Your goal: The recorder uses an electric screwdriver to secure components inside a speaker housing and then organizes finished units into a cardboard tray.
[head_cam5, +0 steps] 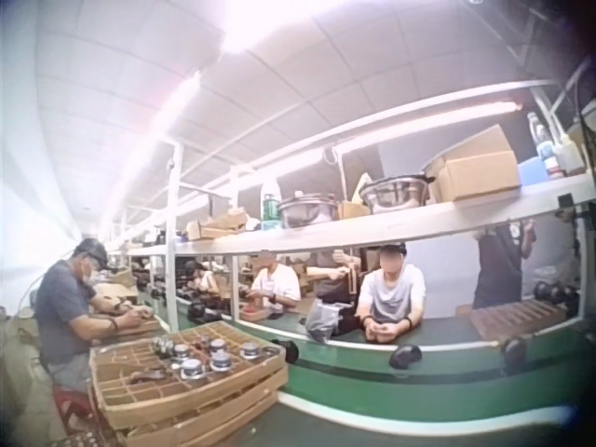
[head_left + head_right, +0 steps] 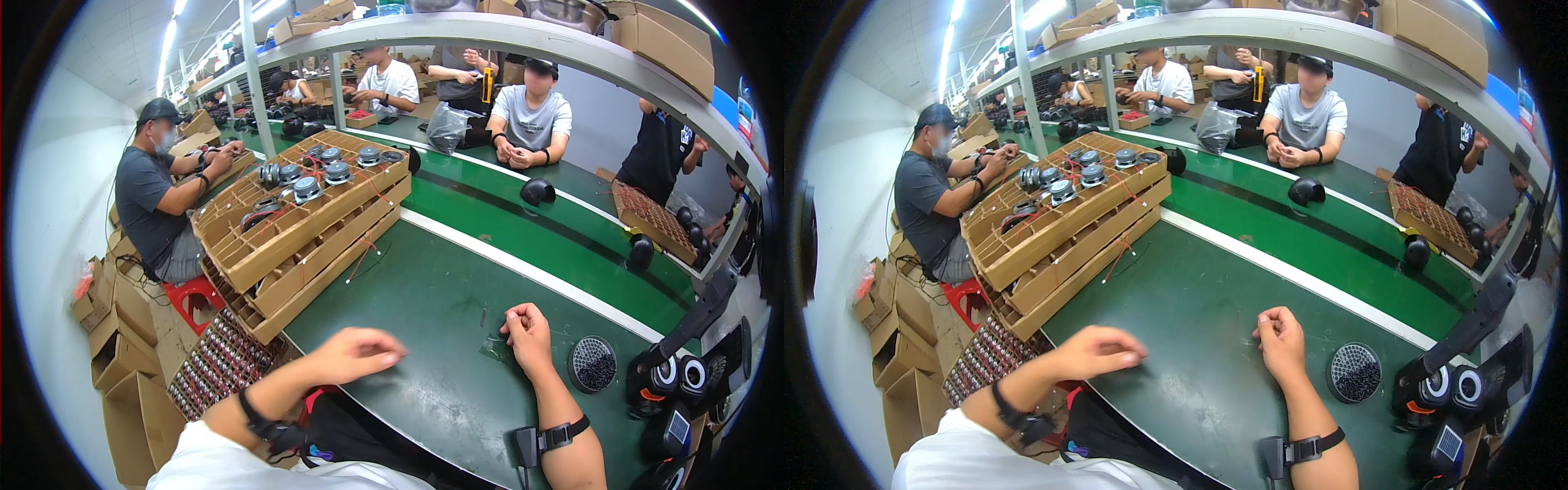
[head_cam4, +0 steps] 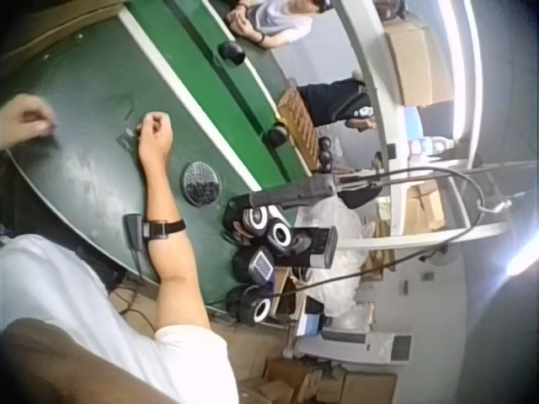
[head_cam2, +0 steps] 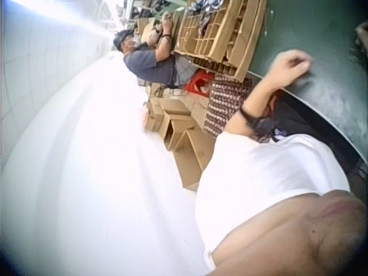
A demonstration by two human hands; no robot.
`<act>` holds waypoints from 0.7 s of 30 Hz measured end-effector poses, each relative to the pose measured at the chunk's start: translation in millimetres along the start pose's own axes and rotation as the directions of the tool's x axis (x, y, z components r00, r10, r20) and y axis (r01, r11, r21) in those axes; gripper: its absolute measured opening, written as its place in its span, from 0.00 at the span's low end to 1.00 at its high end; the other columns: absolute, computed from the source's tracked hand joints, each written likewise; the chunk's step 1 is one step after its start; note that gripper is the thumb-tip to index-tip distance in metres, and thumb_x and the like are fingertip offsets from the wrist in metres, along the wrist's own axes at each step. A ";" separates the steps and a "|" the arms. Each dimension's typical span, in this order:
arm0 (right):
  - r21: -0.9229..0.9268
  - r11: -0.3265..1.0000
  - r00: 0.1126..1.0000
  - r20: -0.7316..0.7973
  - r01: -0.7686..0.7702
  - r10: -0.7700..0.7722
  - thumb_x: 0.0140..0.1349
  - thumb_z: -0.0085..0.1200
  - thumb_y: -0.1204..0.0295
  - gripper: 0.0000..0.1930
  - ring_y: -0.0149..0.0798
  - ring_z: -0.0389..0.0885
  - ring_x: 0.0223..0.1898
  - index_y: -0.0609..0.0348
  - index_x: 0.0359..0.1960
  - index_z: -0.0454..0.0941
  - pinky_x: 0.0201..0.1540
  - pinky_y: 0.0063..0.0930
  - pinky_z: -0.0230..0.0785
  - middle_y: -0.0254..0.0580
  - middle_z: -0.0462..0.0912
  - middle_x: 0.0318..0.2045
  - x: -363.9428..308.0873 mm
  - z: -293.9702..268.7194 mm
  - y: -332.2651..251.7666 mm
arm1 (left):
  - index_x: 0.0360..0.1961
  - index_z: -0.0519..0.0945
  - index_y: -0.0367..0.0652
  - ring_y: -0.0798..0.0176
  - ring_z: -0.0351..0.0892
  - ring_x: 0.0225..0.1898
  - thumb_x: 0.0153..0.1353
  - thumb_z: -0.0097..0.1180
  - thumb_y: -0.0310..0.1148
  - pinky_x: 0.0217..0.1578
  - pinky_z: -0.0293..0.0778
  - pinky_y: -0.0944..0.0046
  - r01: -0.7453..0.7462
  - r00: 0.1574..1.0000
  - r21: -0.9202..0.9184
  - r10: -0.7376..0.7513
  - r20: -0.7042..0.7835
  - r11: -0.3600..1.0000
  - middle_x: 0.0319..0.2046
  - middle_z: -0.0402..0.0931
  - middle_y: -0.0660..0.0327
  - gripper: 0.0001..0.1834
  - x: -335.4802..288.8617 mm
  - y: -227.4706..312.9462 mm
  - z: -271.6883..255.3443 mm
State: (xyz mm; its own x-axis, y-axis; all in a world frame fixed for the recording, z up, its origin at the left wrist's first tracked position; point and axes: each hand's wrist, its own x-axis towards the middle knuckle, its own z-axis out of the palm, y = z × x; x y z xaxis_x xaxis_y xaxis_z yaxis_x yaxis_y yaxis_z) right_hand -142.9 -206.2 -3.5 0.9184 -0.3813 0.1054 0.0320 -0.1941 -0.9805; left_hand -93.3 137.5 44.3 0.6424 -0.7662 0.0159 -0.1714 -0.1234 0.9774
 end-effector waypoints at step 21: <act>-0.089 0.977 0.980 -0.017 0.196 -0.198 0.68 0.55 0.68 0.08 0.31 0.81 0.32 0.58 0.41 0.78 0.40 0.28 0.75 0.35 0.82 0.29 -1.0 30.6 11.9 | 0.53 0.77 0.36 0.60 0.83 0.37 0.60 0.67 0.38 0.37 0.80 0.60 0.311 0.821 0.157 -0.181 -0.542 0.937 0.40 0.82 0.54 0.24 -320.1 98.5 -238.8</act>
State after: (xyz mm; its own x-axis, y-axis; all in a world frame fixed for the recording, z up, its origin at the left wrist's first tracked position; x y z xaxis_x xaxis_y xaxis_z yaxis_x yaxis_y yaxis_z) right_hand -131.3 -180.4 -20.4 0.8872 -0.3502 0.3003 0.1758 -0.3451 -0.9220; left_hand -137.4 521.3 185.7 0.9630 -0.2647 -0.0498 -0.0785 -0.4528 0.8881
